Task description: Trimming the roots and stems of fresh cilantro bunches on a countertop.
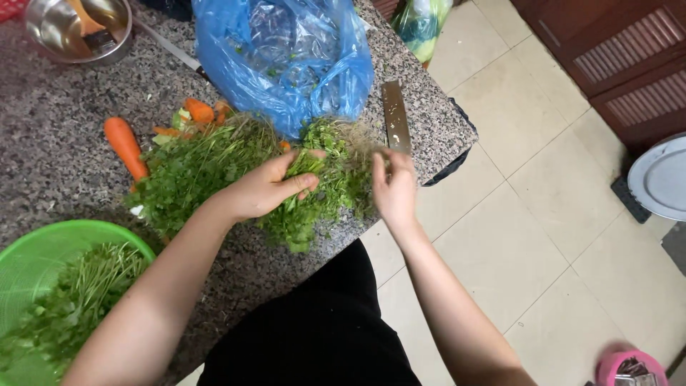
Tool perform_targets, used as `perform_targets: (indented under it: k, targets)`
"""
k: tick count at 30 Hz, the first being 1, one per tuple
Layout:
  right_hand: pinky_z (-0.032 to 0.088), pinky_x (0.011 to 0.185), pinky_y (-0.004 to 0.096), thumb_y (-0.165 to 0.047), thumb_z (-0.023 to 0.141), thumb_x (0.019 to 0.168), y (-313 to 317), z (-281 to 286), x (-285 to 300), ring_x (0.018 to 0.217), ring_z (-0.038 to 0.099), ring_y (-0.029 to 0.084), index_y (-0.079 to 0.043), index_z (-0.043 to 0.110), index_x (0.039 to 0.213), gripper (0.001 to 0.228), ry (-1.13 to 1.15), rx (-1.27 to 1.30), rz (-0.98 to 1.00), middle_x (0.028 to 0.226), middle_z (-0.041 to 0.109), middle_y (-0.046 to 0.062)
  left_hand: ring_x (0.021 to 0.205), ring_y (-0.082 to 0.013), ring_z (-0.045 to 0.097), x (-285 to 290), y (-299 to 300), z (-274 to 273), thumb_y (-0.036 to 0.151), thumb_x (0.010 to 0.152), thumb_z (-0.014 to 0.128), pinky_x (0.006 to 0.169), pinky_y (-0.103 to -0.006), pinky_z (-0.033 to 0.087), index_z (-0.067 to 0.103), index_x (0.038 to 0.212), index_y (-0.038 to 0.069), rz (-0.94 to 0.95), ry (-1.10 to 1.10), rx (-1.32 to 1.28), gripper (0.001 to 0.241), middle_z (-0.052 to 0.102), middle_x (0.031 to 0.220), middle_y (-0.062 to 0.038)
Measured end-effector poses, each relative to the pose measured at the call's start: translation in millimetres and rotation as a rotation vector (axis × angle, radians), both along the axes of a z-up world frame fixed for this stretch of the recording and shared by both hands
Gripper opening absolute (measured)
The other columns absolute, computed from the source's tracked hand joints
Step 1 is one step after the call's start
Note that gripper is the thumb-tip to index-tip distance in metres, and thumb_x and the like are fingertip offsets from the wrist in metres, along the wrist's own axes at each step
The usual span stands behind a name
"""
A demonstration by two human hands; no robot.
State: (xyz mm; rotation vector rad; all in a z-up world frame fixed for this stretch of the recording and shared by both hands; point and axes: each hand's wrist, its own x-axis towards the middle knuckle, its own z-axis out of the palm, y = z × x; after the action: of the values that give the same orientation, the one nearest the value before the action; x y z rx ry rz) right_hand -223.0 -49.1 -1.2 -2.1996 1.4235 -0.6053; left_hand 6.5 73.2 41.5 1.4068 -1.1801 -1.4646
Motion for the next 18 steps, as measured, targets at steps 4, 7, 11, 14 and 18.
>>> perform_targets:
  k: [4, 7, 11, 14, 18]
  targets:
    - [0.055, 0.082, 0.028, -0.026, 0.050, 0.113, 22, 39, 33, 0.089, 0.065, 0.010, -0.003, 0.063, 0.135, 0.035, -0.428, 0.344, 0.351, 0.097, 0.070, 0.005, 0.088, -0.0122, 0.063, -1, -2, 6, 0.029, 0.098, 0.058, 0.084, -0.0297, 0.055, 0.017, 0.159, 0.003, -0.013, -0.041, 0.062, 0.078, 0.070, 0.110, -0.008]
    - [0.056, 0.072, 0.027, -0.027, 0.054, 0.106, 31, 62, 52, 0.077, 0.067, 0.008, -0.005, 0.060, 0.128, 0.032, -0.446, 0.709, 0.514, 0.087, 0.068, 0.001, 0.088, -0.0160, 0.066, 2, -1, -18, 0.034, 0.094, 0.061, 0.084, -0.0330, 0.056, -0.003, 0.161, 0.002, -0.069, -0.117, 0.112, 0.098, 0.065, 0.125, -0.013]
    - [0.052, 0.069, 0.027, -0.024, 0.065, 0.101, 21, 41, 60, 0.074, 0.065, 0.008, -0.003, 0.064, 0.096, 0.021, -0.428, 0.675, 0.499, 0.081, 0.067, 0.000, 0.123, -0.0303, 0.044, 17, 7, -50, 0.042, 0.096, 0.077, 0.100, -0.0455, 0.046, -0.013, 0.157, -0.004, -0.107, -0.310, -0.140, 0.119, 0.028, 0.150, -0.033]
    - [0.049, 0.073, 0.024, -0.022, 0.068, 0.102, 9, 25, 58, 0.077, 0.058, 0.006, -0.005, 0.066, 0.091, 0.020, -0.543, 0.532, 0.473, 0.083, 0.067, -0.002, 0.126, -0.0290, 0.046, 15, 15, -20, 0.048, 0.086, 0.082, 0.101, -0.0440, 0.046, 0.004, 0.152, -0.006, -0.078, -0.266, 0.001, 0.115, 0.033, 0.149, -0.032]
    - [0.048, 0.073, 0.022, -0.022, 0.069, 0.101, 5, 22, 55, 0.077, 0.058, 0.004, -0.006, 0.065, 0.091, 0.019, -0.518, 0.527, 0.490, 0.083, 0.066, -0.004, 0.113, -0.0262, 0.065, 11, 25, -6, 0.055, 0.075, 0.075, 0.094, -0.0384, 0.052, 0.059, 0.137, -0.001, -0.092, -0.099, 0.421, 0.085, 0.072, 0.127, -0.019]
